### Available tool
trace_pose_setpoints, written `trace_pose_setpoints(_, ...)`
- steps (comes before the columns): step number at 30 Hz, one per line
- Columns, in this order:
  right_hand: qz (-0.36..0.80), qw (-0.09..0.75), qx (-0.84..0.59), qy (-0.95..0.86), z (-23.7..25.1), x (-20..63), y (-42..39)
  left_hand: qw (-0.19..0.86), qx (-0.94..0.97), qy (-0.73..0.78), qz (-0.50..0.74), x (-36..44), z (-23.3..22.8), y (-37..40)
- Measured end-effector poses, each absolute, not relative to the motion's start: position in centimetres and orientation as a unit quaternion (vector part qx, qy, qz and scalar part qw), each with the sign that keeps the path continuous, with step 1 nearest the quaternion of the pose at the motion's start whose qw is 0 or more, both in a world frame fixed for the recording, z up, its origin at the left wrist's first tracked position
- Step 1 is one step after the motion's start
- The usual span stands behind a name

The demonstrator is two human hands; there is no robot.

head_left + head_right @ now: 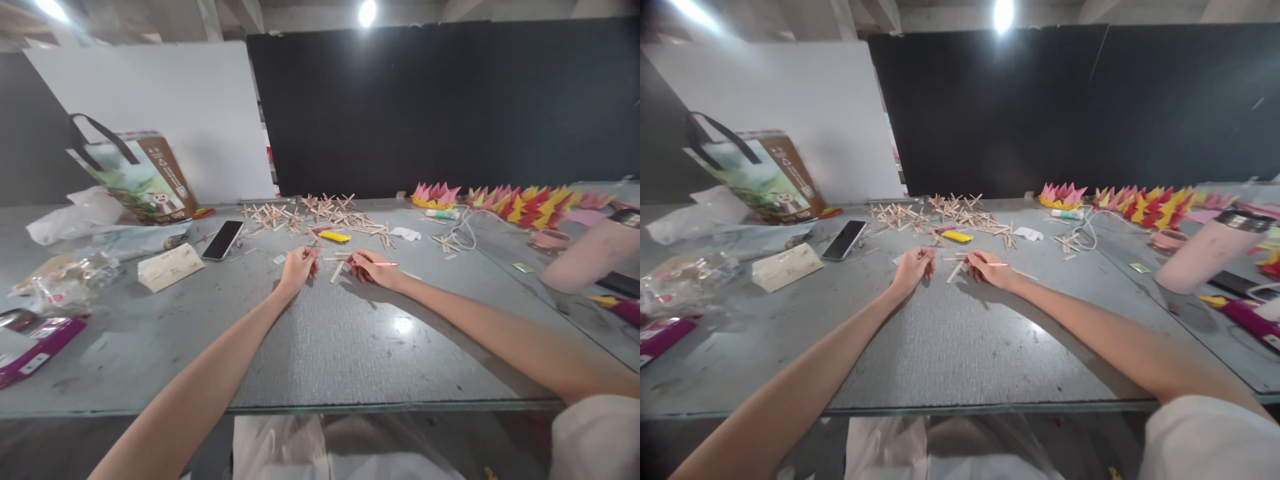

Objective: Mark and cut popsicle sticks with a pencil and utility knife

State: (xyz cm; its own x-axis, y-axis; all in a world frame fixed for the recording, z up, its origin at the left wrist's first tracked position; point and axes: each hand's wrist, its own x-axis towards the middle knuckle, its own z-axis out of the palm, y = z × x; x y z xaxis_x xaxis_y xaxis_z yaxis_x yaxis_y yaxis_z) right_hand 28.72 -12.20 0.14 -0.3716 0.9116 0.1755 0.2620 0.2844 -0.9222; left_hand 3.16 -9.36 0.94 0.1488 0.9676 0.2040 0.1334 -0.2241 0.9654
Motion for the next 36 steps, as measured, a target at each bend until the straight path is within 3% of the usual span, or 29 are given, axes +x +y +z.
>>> trace_pose_setpoints(8, 0.428, 0.378, -0.414, -0.709, 0.2, 28.6, -12.3, 0.423, 0.619, 0.445, 0.490, 3.3, 1.0, -9.5)
trace_pose_setpoints(15, 0.421, 0.378, -0.416, -0.712, 0.4, 28.6, -12.5, 0.328, 0.686, 0.460, 0.458, 3.2, 0.8, -9.9)
trace_pose_setpoints(19, 0.395, 0.415, -0.434, -0.695, 0.7, 28.6, -12.9, 0.232, 0.744, 0.482, 0.401, 2.9, 0.4, -9.5)
trace_pose_setpoints(24, 0.340, 0.472, -0.465, -0.667, 1.1, 28.9, -13.0, 0.118, 0.847, 0.386, 0.346, 2.9, -0.2, -8.6)
trace_pose_setpoints(29, 0.335, 0.489, -0.459, -0.662, 0.7, 29.1, -12.8, 0.076, 0.907, 0.312, 0.273, 3.3, -0.6, -8.7)
trace_pose_setpoints(36, 0.317, 0.488, -0.458, -0.672, 0.4, 29.2, -12.5, 0.044, 0.931, 0.332, 0.148, 3.5, -0.4, -9.5)
